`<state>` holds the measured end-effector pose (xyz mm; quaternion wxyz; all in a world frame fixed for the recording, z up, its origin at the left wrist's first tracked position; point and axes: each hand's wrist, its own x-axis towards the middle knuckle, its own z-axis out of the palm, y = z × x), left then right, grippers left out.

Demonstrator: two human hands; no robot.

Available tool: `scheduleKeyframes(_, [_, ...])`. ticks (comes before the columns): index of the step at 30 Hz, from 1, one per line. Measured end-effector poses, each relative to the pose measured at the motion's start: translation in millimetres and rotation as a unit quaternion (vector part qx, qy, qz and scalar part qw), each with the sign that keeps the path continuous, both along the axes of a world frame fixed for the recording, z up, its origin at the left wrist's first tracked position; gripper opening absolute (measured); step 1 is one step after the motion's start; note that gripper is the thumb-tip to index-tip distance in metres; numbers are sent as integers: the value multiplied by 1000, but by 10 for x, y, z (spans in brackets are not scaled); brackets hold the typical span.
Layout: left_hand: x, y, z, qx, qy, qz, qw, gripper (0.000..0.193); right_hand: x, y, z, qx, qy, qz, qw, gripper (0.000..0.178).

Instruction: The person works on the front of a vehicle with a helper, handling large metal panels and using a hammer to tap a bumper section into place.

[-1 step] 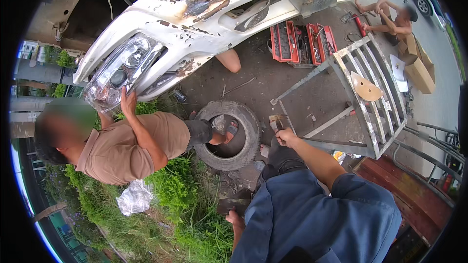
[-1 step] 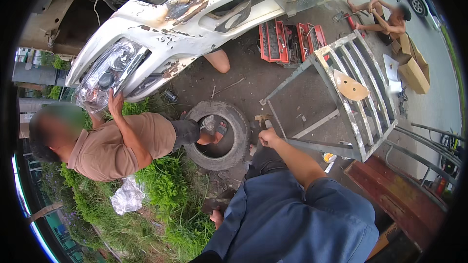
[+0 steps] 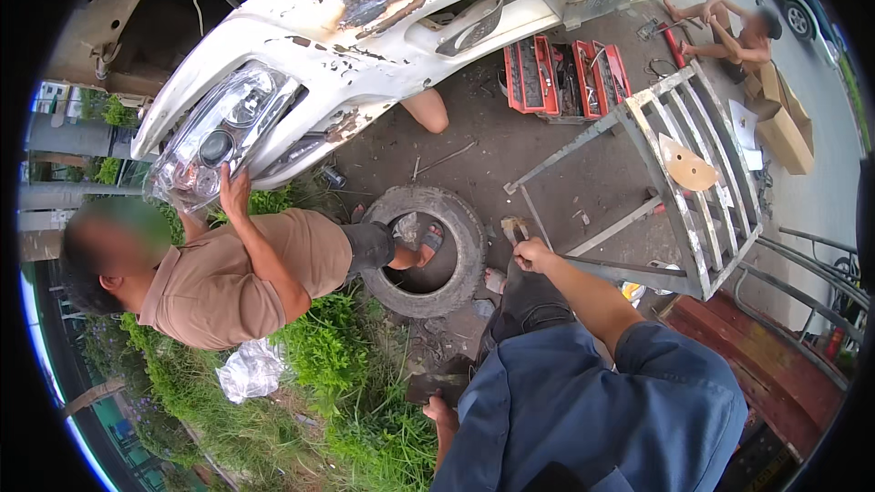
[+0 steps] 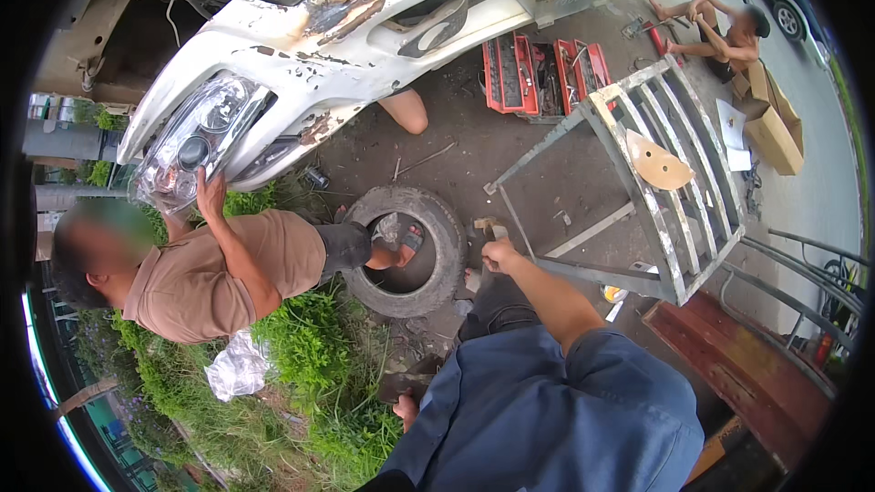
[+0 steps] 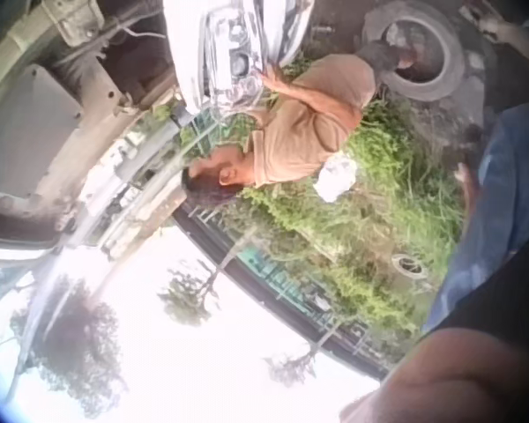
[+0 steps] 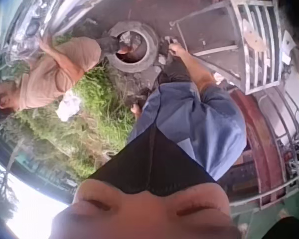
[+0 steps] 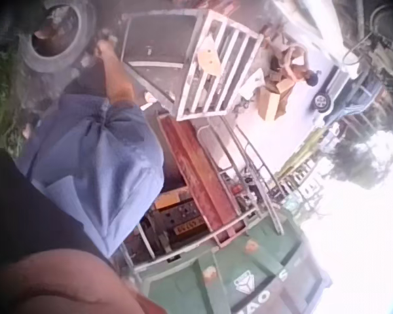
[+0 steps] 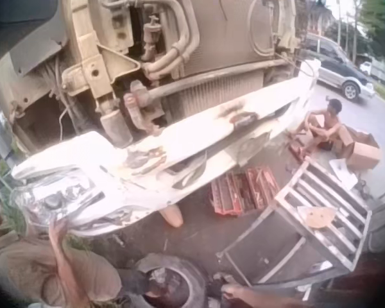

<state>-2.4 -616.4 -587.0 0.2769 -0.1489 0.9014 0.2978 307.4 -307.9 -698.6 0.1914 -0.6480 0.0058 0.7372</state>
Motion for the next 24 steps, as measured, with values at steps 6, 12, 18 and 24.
scheduleKeyframes(6, [-60,-347,-100,31,-20,-5,999,38,-182,336,-1159,-91,-24,55,994,14])
scheduleKeyframes(12, [-106,-558,-48,35,0,-53,998,33,-218,946,-1829,-58,51,-79,994,38])
scheduleKeyframes(18, [198,-388,-72,27,15,-22,999,32,-707,791,-934,36,-14,248,968,59])
scheduleKeyframes(24, [222,369,-100,134,-11,-57,989,31,-801,-284,-548,299,-68,642,703,61])
